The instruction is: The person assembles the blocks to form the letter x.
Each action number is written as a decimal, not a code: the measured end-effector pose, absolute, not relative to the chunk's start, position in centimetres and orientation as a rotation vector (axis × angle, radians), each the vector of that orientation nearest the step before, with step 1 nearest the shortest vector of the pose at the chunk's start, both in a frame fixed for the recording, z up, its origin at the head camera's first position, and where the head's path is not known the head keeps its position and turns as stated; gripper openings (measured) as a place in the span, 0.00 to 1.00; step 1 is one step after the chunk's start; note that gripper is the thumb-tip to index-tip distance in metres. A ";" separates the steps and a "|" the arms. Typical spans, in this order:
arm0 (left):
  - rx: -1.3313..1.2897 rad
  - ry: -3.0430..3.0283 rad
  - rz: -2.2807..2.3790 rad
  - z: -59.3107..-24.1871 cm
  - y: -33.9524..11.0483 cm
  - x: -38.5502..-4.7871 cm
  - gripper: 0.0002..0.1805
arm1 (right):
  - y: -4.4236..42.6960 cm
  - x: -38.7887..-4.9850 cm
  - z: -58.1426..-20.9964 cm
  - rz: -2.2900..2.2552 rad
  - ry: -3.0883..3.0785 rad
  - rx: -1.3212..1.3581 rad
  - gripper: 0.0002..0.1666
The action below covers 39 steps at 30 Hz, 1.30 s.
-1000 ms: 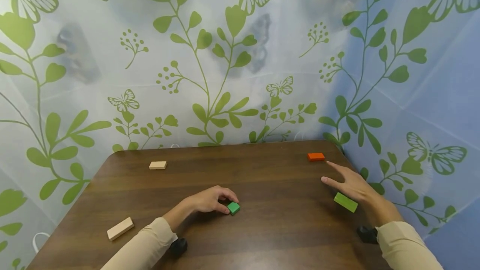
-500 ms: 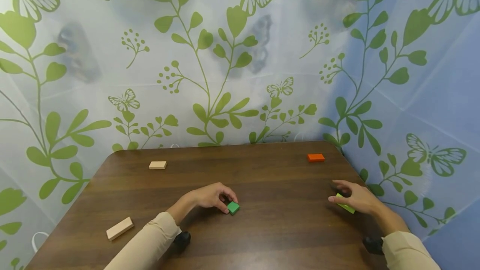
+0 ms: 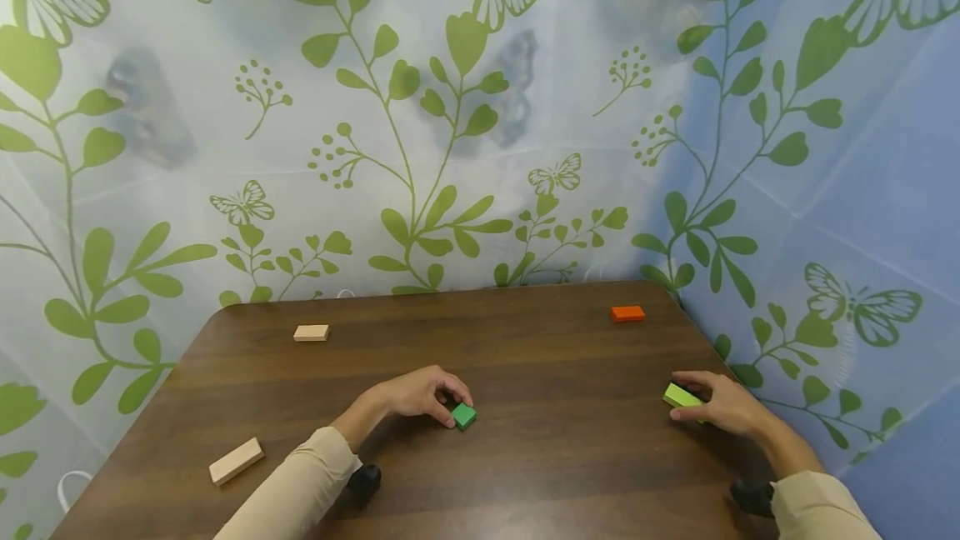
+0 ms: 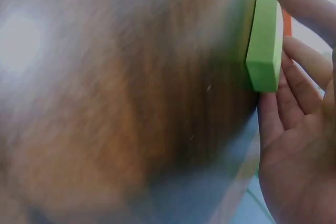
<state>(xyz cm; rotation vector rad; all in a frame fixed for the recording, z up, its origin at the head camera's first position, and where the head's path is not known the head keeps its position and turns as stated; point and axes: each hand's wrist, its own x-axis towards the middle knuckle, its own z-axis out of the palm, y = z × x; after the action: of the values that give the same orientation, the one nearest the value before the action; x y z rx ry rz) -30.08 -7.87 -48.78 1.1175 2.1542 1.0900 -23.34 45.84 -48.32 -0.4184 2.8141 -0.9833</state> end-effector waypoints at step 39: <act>1.044 2.182 1.102 -48.8 -7.7 -30.2 0.17 | 45.1 -25.1 -47.7 -0.982 2.913 -0.427 0.30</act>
<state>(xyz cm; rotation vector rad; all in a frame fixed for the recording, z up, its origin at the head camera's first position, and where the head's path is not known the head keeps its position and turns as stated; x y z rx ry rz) -30.24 -7.71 -48.80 1.0443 2.1821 1.1016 -25.07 45.07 -47.74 -0.4269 2.9126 -0.9823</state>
